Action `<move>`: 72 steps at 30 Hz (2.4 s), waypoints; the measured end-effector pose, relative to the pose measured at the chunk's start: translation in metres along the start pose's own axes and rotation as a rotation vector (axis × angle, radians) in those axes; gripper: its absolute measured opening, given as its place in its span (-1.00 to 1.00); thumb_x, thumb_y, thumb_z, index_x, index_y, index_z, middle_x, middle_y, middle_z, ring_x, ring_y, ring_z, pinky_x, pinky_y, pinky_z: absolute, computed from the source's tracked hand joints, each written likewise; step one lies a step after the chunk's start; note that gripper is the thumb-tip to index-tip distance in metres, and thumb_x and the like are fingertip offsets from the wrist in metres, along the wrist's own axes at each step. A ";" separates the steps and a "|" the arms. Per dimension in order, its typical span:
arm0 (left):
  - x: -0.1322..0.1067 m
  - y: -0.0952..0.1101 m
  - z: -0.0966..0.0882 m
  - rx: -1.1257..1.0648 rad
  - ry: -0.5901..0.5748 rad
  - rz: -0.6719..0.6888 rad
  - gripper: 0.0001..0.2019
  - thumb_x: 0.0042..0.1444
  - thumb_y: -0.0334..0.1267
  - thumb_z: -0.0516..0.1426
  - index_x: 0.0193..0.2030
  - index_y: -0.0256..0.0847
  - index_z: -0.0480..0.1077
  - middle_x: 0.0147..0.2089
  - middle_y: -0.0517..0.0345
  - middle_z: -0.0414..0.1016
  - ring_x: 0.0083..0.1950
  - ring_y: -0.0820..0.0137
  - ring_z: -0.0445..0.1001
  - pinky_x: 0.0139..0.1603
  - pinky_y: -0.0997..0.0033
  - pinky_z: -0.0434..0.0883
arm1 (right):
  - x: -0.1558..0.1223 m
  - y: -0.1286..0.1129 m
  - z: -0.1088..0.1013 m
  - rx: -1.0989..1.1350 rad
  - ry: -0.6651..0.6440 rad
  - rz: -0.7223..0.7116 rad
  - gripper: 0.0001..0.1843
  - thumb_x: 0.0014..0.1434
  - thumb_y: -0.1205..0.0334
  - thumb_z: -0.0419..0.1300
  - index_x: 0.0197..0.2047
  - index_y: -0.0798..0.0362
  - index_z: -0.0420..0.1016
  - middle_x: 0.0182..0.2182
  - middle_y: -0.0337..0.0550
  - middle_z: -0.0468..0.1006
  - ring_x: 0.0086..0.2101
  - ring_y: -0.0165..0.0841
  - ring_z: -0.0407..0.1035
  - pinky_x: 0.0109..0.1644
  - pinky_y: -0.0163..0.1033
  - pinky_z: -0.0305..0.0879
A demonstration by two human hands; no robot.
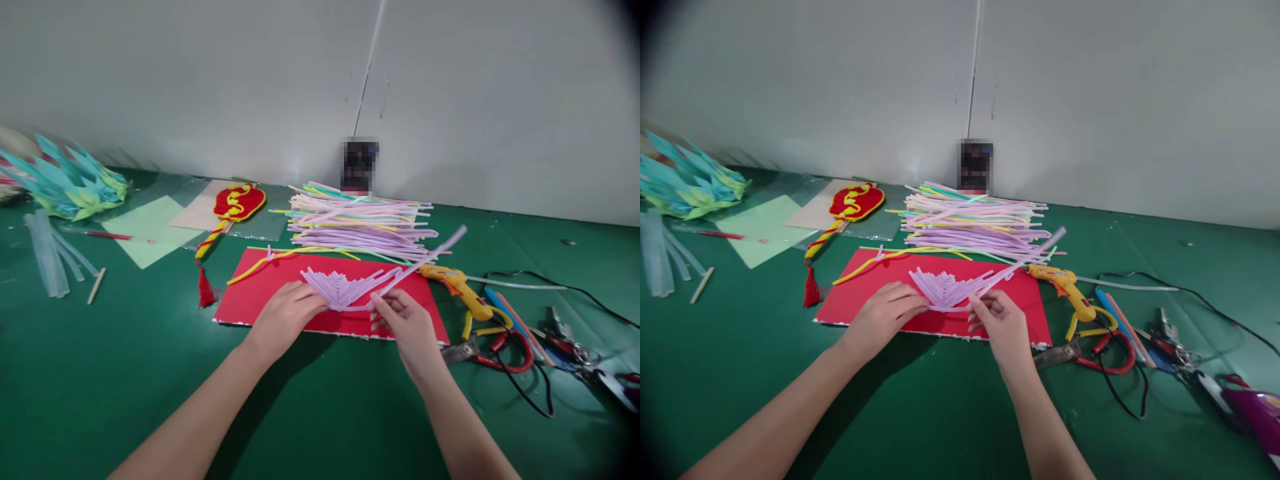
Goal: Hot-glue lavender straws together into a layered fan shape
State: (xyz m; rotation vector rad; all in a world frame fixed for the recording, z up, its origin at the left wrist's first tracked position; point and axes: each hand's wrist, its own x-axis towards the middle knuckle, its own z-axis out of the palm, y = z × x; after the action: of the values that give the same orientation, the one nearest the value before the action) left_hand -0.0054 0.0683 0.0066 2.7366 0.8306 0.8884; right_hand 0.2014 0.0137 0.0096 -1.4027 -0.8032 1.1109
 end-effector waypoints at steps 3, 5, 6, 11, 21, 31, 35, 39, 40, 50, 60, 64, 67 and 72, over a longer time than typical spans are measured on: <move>0.000 0.002 0.002 -0.030 0.031 -0.034 -0.82 0.26 -0.29 0.01 -0.25 -0.23 0.43 -0.25 0.13 0.53 -0.25 0.37 0.45 -0.19 0.30 0.37 | -0.001 0.001 0.001 -0.006 -0.034 0.019 -0.65 -0.14 0.00 0.37 -0.41 0.09 0.45 -0.59 -0.26 0.48 -0.59 -0.44 0.36 -0.54 -0.34 0.35; 0.000 0.002 0.003 -0.046 0.047 -0.062 -0.84 0.25 -0.30 0.03 -0.25 -0.23 0.43 -0.26 0.13 0.53 -0.26 0.38 0.44 -0.19 0.30 0.37 | -0.001 0.001 0.002 -0.036 -0.049 0.015 -0.66 -0.14 -0.01 0.36 -0.45 0.08 0.45 -0.61 -0.28 0.45 -0.62 -0.46 0.33 -0.54 -0.34 0.34; 0.000 0.002 0.004 -0.052 0.052 -0.075 -0.85 0.24 -0.30 0.04 -0.25 -0.23 0.43 -0.26 0.14 0.53 -0.27 0.38 0.44 -0.19 0.30 0.36 | -0.001 0.001 0.002 -0.050 -0.054 0.012 -0.66 -0.14 -0.02 0.36 -0.48 0.08 0.44 -0.62 -0.28 0.44 -0.63 -0.47 0.33 -0.54 -0.33 0.33; 0.001 0.003 0.003 -0.069 0.063 -0.100 -0.86 0.22 -0.27 0.08 -0.27 -0.24 0.44 -0.30 0.15 0.53 -0.29 0.39 0.43 -0.19 0.33 0.35 | 0.000 -0.001 0.003 -0.072 -0.063 0.046 -0.59 -0.16 -0.10 0.35 -0.52 0.08 0.38 -0.62 -0.23 0.49 -0.62 -0.43 0.36 -0.55 -0.32 0.35; 0.002 0.005 0.003 0.050 0.037 -0.122 -0.79 0.25 -0.26 0.04 -0.32 -0.23 0.46 -0.37 0.16 0.53 -0.37 0.39 0.38 -0.27 0.34 0.26 | -0.003 0.009 0.003 -0.165 -0.134 0.035 -0.59 -0.03 -0.13 0.26 -0.49 0.07 0.33 -0.59 -0.23 0.50 -0.59 -0.44 0.39 -0.50 -0.34 0.35; -0.001 0.008 0.004 -0.008 0.046 -0.117 -0.81 0.22 -0.22 0.07 -0.24 -0.22 0.48 -0.32 0.16 0.58 -0.34 0.40 0.44 -0.22 0.35 0.27 | -0.001 0.009 0.001 -0.112 -0.109 0.027 -0.58 -0.05 -0.13 0.27 -0.48 0.07 0.33 -0.58 -0.21 0.52 -0.58 -0.39 0.42 -0.49 -0.28 0.41; 0.000 0.009 0.006 -0.018 0.055 -0.080 -0.81 0.23 -0.23 0.06 -0.23 -0.21 0.48 -0.30 0.17 0.59 -0.33 0.40 0.46 -0.23 0.35 0.28 | -0.001 0.007 0.002 -0.044 -0.098 0.006 -0.60 -0.09 -0.09 0.32 -0.41 0.08 0.40 -0.55 -0.20 0.54 -0.50 -0.33 0.48 -0.45 -0.26 0.46; 0.000 0.012 0.007 0.014 0.093 -0.086 -0.80 0.24 -0.25 0.05 -0.24 -0.24 0.49 -0.35 0.15 0.57 -0.38 0.40 0.45 -0.27 0.36 0.29 | -0.002 0.008 0.005 -0.023 -0.062 -0.024 -0.66 -0.09 0.02 0.35 -0.37 0.10 0.45 -0.54 -0.22 0.53 -0.48 -0.35 0.49 -0.37 -0.26 0.49; 0.000 0.013 0.006 0.019 0.104 -0.096 -0.81 0.24 -0.26 0.05 -0.24 -0.25 0.49 -0.36 0.15 0.57 -0.39 0.40 0.44 -0.28 0.36 0.29 | -0.003 0.008 0.006 -0.021 -0.058 -0.027 -0.68 -0.08 0.04 0.35 -0.37 0.10 0.45 -0.55 -0.22 0.53 -0.48 -0.36 0.48 -0.35 -0.26 0.50; 0.002 0.019 0.006 0.000 0.095 -0.119 -0.84 0.23 -0.23 0.07 -0.23 -0.20 0.46 -0.32 0.17 0.57 -0.32 0.41 0.43 -0.22 0.36 0.28 | -0.003 0.005 0.006 0.041 -0.039 0.031 -0.67 -0.09 0.04 0.35 -0.38 0.13 0.48 -0.58 -0.19 0.55 -0.53 -0.36 0.48 -0.38 -0.25 0.50; 0.000 0.023 0.009 0.066 0.101 -0.081 -0.80 0.26 -0.30 0.02 -0.21 -0.24 0.47 -0.44 0.17 0.55 -0.45 0.45 0.43 -0.28 0.39 0.26 | -0.012 0.006 0.014 -0.094 -0.115 -0.002 -0.62 0.04 -0.09 0.22 -0.51 0.08 0.42 -0.56 -0.16 0.56 -0.57 -0.37 0.44 -0.46 -0.28 0.43; 0.000 0.026 0.006 -0.053 0.092 -0.149 -0.79 0.25 -0.28 0.03 -0.24 -0.23 0.49 -0.40 0.15 0.58 -0.44 0.43 0.44 -0.28 0.37 0.27 | -0.012 0.004 0.013 -0.090 -0.087 0.020 -0.61 0.03 -0.10 0.23 -0.53 0.08 0.40 -0.59 -0.17 0.54 -0.63 -0.42 0.39 -0.52 -0.31 0.40; 0.001 0.027 -0.001 -0.294 0.133 -0.263 -0.70 0.29 -0.21 -0.05 -0.20 -0.20 0.50 -0.40 0.13 0.57 -0.38 0.39 0.46 -0.22 0.33 0.30 | -0.009 0.001 0.009 0.027 -0.072 0.052 -0.60 0.00 -0.09 0.26 -0.54 0.09 0.37 -0.63 -0.21 0.51 -0.67 -0.45 0.34 -0.60 -0.35 0.35; 0.006 0.028 -0.002 -0.810 0.183 -0.607 -0.57 0.30 -0.09 -0.12 -0.19 -0.26 0.52 -0.38 0.06 0.57 -0.30 0.35 0.51 -0.21 0.34 0.40 | -0.012 -0.004 0.003 0.139 -0.332 0.129 -0.61 0.07 -0.04 0.22 -0.56 0.10 0.31 -0.70 -0.31 0.42 -0.75 -0.53 0.26 -0.73 -0.44 0.21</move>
State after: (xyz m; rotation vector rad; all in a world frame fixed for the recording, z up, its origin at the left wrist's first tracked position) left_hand 0.0106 0.0483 0.0192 1.6083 0.9693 1.0337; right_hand 0.1949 0.0042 0.0161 -1.1826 -0.8587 1.4966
